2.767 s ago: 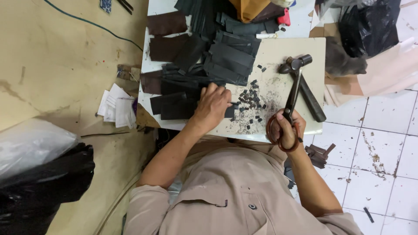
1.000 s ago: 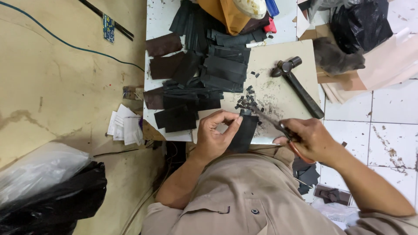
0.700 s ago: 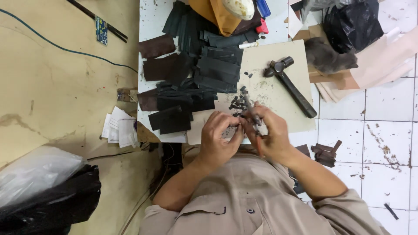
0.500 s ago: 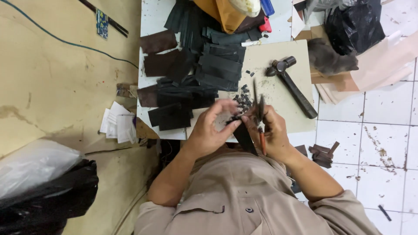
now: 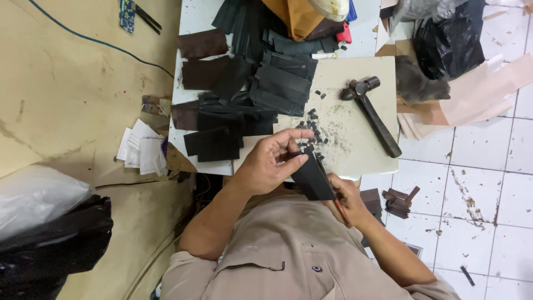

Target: Trimming the edges of small leather pieces using scissors at a workbench

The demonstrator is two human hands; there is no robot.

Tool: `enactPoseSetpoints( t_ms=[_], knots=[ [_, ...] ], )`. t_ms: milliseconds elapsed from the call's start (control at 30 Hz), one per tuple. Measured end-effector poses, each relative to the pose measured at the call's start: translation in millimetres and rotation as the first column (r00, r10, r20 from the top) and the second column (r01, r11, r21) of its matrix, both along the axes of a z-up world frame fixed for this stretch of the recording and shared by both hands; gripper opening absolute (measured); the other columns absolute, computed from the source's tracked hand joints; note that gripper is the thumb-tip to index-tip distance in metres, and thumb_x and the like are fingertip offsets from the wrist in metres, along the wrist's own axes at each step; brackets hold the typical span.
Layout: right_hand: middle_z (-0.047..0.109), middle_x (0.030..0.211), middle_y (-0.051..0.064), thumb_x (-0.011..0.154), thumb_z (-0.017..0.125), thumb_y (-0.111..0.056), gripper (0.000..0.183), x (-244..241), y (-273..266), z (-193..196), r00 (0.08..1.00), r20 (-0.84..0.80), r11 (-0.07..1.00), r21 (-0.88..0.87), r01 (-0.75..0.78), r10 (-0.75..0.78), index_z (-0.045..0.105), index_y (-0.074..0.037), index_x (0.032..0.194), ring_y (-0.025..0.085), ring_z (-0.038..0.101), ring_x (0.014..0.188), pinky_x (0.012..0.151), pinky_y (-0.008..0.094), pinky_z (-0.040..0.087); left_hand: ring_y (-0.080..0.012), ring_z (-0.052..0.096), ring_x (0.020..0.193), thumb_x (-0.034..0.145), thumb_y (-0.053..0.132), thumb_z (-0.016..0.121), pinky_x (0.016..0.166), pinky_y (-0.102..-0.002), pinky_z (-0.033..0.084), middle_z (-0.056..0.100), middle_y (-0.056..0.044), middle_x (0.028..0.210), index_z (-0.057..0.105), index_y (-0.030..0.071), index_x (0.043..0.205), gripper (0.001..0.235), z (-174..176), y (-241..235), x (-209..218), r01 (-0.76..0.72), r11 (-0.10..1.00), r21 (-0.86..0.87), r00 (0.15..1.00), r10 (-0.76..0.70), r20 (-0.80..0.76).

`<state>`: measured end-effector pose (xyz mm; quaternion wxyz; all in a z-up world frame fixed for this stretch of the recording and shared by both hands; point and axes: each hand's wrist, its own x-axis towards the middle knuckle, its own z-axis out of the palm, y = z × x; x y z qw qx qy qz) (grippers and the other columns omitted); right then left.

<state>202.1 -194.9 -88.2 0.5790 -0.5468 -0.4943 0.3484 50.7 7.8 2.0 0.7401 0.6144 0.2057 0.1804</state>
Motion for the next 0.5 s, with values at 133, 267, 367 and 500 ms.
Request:
enactPoseSetpoints(
  t_ms=[133, 267, 367, 500],
  knots=[
    [0.045, 0.055, -0.002, 0.092, 0.073, -0.022, 0.02, 1.5, -4.5, -9.4, 0.995, 0.079, 0.998, 0.024, 0.064, -0.065, 0.063, -0.007, 0.084, 0.012, 0.044, 0.048, 0.05, 0.024, 0.041, -0.0094, 0.061, 0.073, 0.095, 0.003, 0.068, 0.066, -0.026, 0.056, 0.065, -0.006, 0.081, 0.069, 0.0, 0.129, 0.034, 3.3, -2.6, 3.3, 0.022, 0.999, 0.024, 0.999, -0.022, -0.026],
    [0.046, 0.053, 0.0, 0.089, 0.076, -0.024, 0.019, 3.3, -5.2, -10.1, 0.988, 0.136, 0.997, -0.005, 0.077, -0.076, 0.068, -0.007, 0.09, 0.017, 0.046, 0.044, 0.047, 0.027, 0.042, -0.0105, 0.062, 0.073, 0.094, 0.003, 0.068, 0.066, -0.026, 0.057, 0.066, -0.007, 0.079, 0.07, 0.0, 0.125, 0.031, 1.8, -5.2, 4.3, 0.024, 0.999, 0.022, 0.999, -0.023, -0.03],
    [0.046, 0.051, 0.001, 0.086, 0.074, -0.017, 0.012, 3.3, -4.9, -8.5, 0.986, 0.145, 0.997, -0.01, 0.081, -0.079, 0.069, -0.007, 0.091, 0.016, 0.048, 0.042, 0.045, 0.026, 0.043, -0.0116, 0.063, 0.073, 0.093, 0.002, 0.069, 0.067, -0.026, 0.057, 0.066, -0.008, 0.078, 0.07, 0.0, 0.123, 0.03, 10.8, -5.0, 4.2, 0.014, 0.999, 0.035, 0.999, -0.013, -0.031],
    [0.051, 0.051, 0.0, 0.085, 0.072, -0.011, 0.007, 1.7, -2.2, -5.4, 0.991, 0.106, 0.996, -0.007, 0.085, -0.084, 0.07, -0.006, 0.089, 0.012, 0.048, 0.044, 0.045, 0.024, 0.043, -0.0131, 0.064, 0.074, 0.094, 0.002, 0.069, 0.067, -0.028, 0.058, 0.067, -0.01, 0.078, 0.07, -0.001, 0.123, 0.029, 17.6, -3.2, 3.9, 0.016, 0.998, 0.067, 0.999, -0.014, -0.04]
  ],
)
